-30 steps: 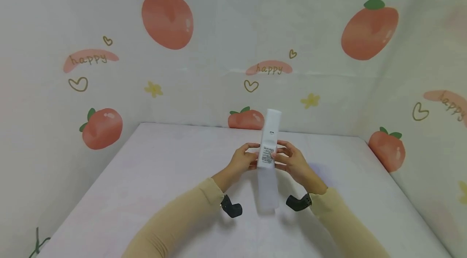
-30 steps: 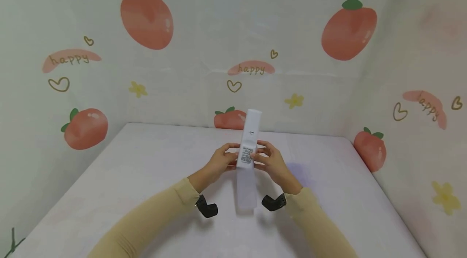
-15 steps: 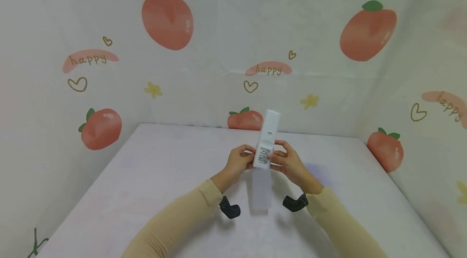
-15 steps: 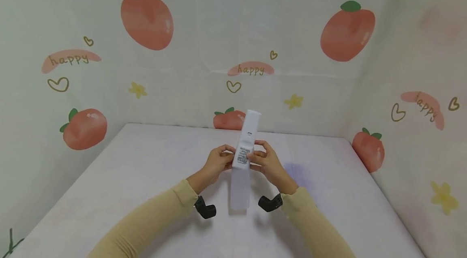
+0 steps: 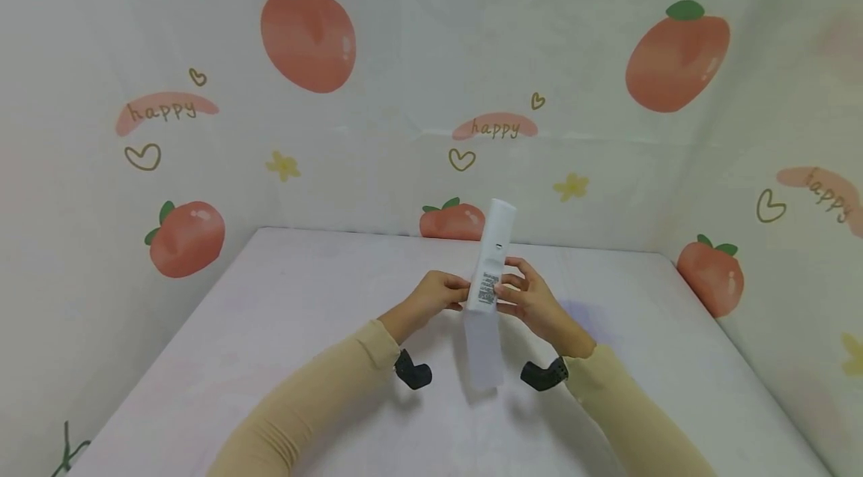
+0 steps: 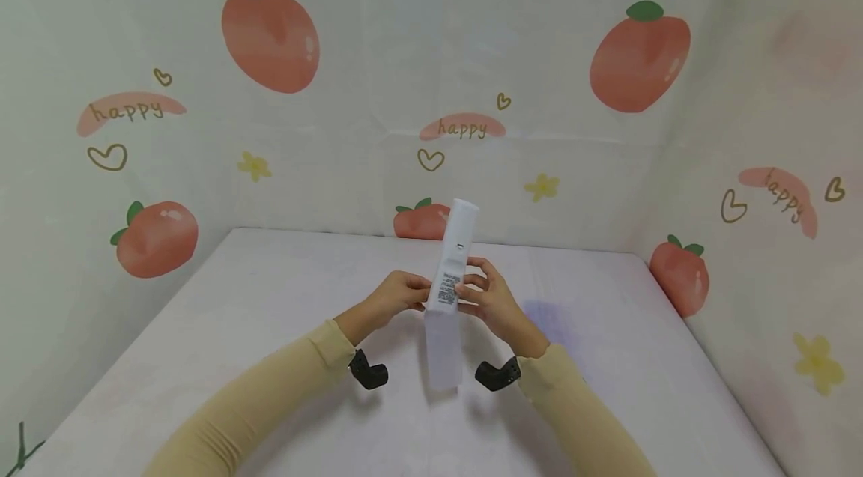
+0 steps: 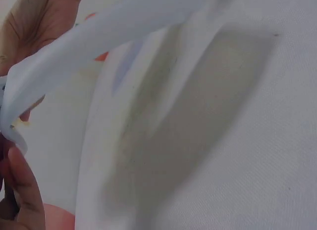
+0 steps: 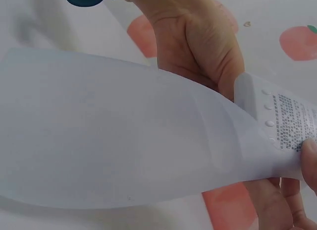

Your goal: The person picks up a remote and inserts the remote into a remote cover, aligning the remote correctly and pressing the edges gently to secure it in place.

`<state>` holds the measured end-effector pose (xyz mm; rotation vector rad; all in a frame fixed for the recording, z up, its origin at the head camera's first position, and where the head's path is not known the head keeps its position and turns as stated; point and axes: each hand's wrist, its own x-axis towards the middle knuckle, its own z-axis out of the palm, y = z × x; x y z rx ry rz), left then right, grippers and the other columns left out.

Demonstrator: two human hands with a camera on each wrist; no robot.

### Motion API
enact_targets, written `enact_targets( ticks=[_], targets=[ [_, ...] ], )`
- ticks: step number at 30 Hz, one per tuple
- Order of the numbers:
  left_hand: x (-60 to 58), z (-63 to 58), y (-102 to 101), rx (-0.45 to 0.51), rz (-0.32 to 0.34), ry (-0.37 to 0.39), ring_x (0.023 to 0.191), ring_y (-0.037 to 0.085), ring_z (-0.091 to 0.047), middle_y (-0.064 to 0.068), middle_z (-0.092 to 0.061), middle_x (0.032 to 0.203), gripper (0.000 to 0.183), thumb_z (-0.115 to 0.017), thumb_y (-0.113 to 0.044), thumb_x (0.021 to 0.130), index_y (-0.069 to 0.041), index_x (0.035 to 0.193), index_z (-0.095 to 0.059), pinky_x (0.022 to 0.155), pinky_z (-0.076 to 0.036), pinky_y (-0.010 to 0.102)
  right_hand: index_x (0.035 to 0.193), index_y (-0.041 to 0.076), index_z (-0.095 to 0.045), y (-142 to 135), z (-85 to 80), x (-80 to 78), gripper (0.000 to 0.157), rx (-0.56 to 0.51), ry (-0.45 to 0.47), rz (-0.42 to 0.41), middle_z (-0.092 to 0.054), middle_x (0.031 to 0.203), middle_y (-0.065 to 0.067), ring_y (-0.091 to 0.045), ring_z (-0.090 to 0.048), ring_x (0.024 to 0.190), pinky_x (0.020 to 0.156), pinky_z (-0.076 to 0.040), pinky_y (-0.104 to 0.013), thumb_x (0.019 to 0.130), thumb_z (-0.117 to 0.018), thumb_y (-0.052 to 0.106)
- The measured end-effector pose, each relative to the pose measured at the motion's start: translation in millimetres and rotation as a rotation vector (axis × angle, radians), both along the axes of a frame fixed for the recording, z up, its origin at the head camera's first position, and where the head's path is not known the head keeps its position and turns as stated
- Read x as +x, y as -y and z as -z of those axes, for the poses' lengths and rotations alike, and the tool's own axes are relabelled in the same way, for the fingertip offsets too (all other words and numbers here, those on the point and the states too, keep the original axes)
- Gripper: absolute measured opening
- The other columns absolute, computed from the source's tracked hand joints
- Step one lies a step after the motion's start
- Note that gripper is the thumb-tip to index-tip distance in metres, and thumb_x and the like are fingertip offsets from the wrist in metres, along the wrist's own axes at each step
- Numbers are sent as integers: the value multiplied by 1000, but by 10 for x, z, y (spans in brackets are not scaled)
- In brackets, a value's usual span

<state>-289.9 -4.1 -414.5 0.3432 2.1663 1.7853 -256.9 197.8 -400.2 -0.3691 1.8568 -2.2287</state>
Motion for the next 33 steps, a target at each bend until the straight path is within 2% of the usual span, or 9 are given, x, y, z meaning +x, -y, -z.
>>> enact_targets(
  ticks=[7, 11, 14, 19, 26, 33],
  targets=[
    [11, 1, -11, 23, 0, 73, 75, 11, -62, 21, -69, 106, 25, -64, -3, 91, 12, 111, -65, 75, -59, 29, 129, 14, -38, 29, 7, -4, 43, 1, 21, 25, -59, 99, 1, -12, -62, 93, 79, -58, -30, 94, -54, -7],
    [25, -1, -19, 38, -9, 105, 75, 10, -61, 19, -69, 104, 25, -64, -2, 91, 13, 112, -65, 75, -58, 28, 131, 11, -36, 23, 32, -16, 44, -9, 2, 9, -58, 99, 2, -11, -62, 93, 78, -57, -28, 94, -54, -6],
    [33, 5, -23, 73, -11, 134, 75, 10, -60, 20, -69, 104, 26, -63, 1, 91, 14, 113, -63, 74, -57, 27, 128, 13, -37, 23, 49, -17, 44, -25, -8, 5, -58, 99, 2, -11, -62, 93, 78, -57, -28, 94, -55, -7],
    [39, 27, -5, 100, -4, 137, 74, 10, -61, 19, -70, 103, 27, -62, 1, 91, 15, 113, -62, 73, -56, 26, 122, 21, -42, 27, 61, -7, 42, -44, -7, 8, -58, 98, 3, -11, -62, 93, 78, -58, -29, 94, -54, -7],
    [41, 29, 29, 123, 19, 146, 70, 9, -58, 1, -62, 76, 27, -60, -2, 93, 17, 112, -61, 71, -56, 24, 123, 21, -41, 31, 31, -9, 42, -60, -15, 8, -59, 98, 3, -12, -63, 93, 79, -58, -30, 95, -51, -9],
    [51, 17, 27, 146, 30, 125, 72, 11, -57, 0, -59, 74, 23, -59, -4, 92, 16, 104, -62, 71, -54, 24, 121, 22, -43, 32, 24, -17, 42, -61, -12, -8, -59, 97, 3, -12, -63, 93, 79, -58, -31, 94, -53, -8]
  ],
)
